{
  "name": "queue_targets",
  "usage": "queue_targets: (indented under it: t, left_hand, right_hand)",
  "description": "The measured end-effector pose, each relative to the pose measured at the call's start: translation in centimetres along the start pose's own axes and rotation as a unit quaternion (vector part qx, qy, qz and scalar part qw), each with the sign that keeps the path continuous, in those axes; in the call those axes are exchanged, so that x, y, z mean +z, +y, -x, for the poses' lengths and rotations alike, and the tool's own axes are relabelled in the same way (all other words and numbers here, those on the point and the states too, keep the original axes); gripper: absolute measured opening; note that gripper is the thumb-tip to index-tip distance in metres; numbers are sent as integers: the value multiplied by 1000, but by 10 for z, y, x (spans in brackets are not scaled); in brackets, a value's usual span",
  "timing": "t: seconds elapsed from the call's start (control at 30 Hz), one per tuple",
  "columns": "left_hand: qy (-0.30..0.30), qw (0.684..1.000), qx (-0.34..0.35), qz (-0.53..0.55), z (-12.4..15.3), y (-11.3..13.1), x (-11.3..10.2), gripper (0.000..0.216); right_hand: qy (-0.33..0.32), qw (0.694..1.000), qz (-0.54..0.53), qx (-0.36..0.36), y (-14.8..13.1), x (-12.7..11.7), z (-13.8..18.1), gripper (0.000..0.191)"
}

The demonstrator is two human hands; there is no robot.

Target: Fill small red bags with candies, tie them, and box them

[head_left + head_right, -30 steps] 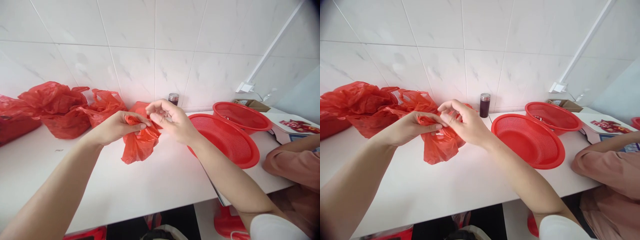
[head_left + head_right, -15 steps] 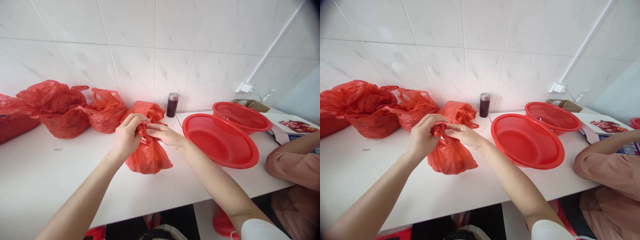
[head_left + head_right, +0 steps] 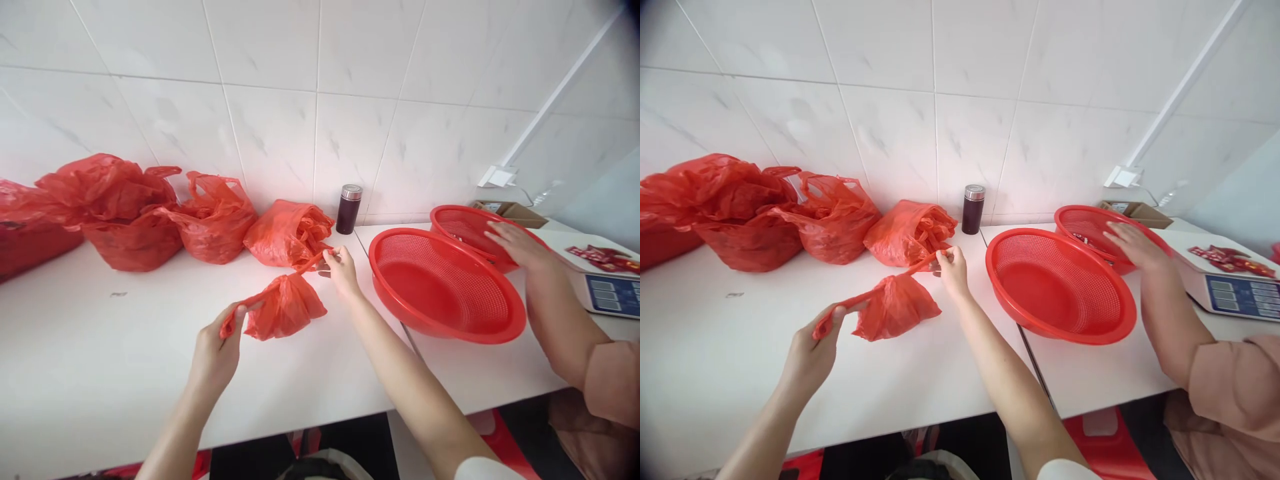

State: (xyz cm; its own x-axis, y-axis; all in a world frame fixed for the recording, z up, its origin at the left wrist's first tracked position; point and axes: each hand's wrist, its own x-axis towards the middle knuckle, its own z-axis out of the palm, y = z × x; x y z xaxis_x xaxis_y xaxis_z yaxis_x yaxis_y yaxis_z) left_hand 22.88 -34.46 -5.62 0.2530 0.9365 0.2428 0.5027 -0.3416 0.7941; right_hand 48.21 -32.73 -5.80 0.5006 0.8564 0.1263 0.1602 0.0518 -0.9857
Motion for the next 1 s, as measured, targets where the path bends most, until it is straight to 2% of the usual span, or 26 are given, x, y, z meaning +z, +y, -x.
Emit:
queue_targets:
  t: [0.1,0.17,0.23,0.33,0.5,0.6,0.7,0.87,1.0]
  left_hand:
    - [57,996,-30,62,4,-14,22,46]
    - [97,991,-37,86,0,-20,42,48]
    - [103,990,-57,72,-8,-25,61,48]
    - [70,994,-83,14,-22,-35,78,41]
    - [5,987,-105,-123,-45,-55,70,33]
    - [-27,975,-112,-190,-53,-63,61,35]
    - [-43,967,-106,-229,-56,-66,60,33]
    - [-16,973,-67,-221,-53,-70,67,28]
    - [10,987,-65,-144,-48,-64,59,31]
  right_hand:
    - [0,997,78,-23,15,21,16,18]
    - [-25,989,142,-41,21,35,32,16]
    - [-61,977,200,-49,26,47,46,13]
    - [-99,958,266,-38,35,53,54,17]
    - [-79,939,333,14,49,32,36,23]
    - [-53,929,362,56,59,18,22,19]
    - [-34,927,364,80,68,14,15,15]
    - [-14,953,290,91,74,15,16,10]
    - [-25,986,142,82,66,6,20,8]
